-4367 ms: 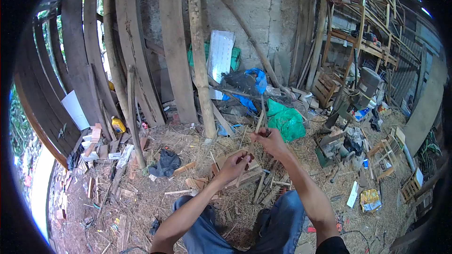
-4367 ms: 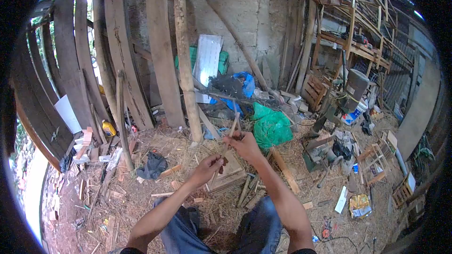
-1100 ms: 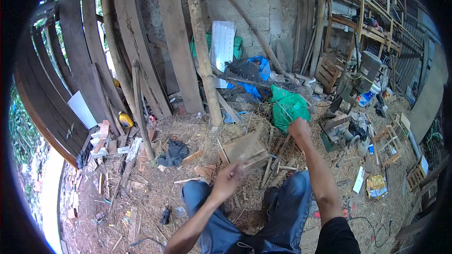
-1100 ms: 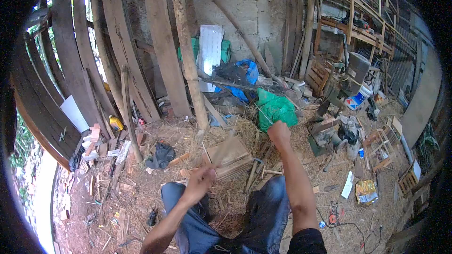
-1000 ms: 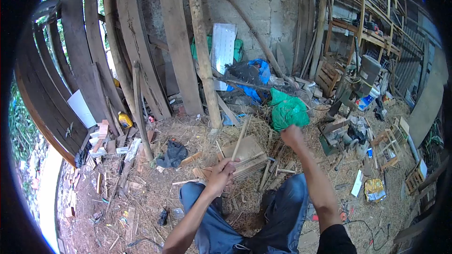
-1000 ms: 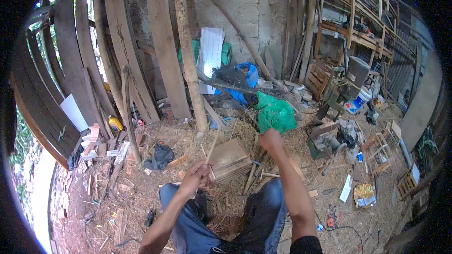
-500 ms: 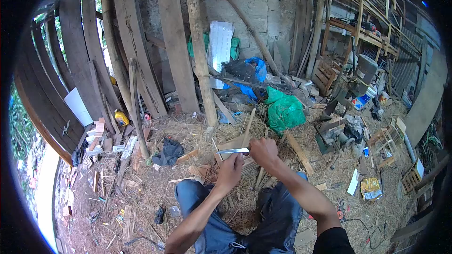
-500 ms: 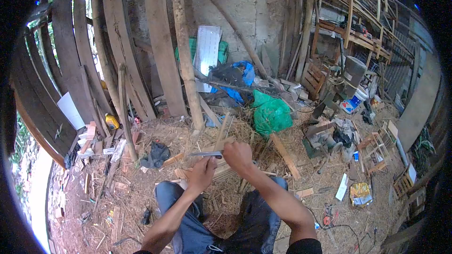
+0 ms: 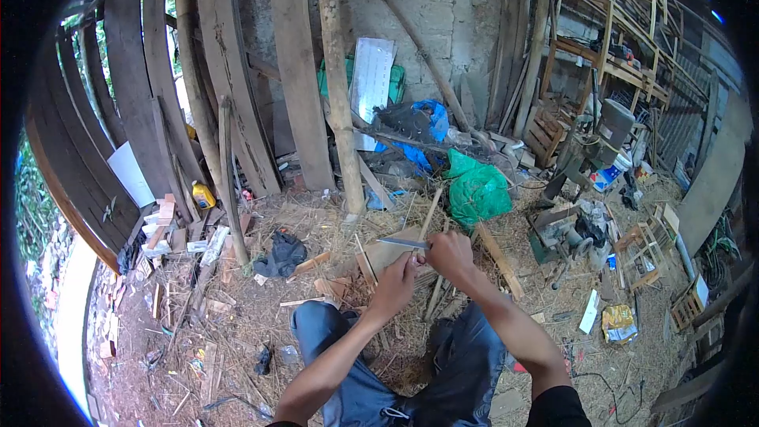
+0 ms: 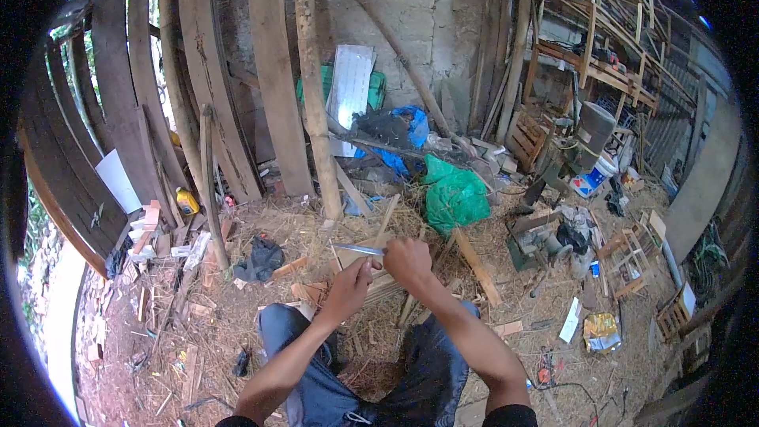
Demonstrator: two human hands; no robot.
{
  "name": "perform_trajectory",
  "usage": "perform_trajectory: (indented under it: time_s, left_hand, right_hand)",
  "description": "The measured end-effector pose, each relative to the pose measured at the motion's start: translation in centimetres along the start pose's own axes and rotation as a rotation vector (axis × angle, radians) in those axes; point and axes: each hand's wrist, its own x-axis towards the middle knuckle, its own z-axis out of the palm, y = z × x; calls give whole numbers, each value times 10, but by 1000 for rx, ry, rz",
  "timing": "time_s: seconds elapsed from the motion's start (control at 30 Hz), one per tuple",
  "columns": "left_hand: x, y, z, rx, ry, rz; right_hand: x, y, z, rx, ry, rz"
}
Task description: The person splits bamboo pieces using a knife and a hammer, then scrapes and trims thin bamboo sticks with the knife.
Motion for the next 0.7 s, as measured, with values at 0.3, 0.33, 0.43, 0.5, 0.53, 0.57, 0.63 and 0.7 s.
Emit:
perform_trajectory:
  time_s: [0.3,0.33,0.43,0.5,0.53,0.57,0.63,0.7]
  left_hand:
    - [-27,5,-12,16,-81,-6]
    - [-20,-1,-14,12,-71,-4]
    - [9,-12,-20,-681,-95,-303]
    - [23,-14,-19,-709,-16,-283]
    - [29,-15,-19,-731,47,-263]
    - [35,-18,-22,-796,76,-300]
    - [46,-26,-26,-841,127,-297]
    - [50,-28,-28,-894,174,-299]
  right_hand:
    - [43,77,-13,71,166,419]
    - [43,73,-13,67,168,408]
    - [25,50,-14,267,18,291]
    - [10,24,-16,624,-39,247]
    - [4,17,-15,631,-47,233]
    - [-2,10,-13,796,-190,258]
    - [-10,2,-6,957,-339,274]
    - [-18,-6,-4,1087,-246,-3]
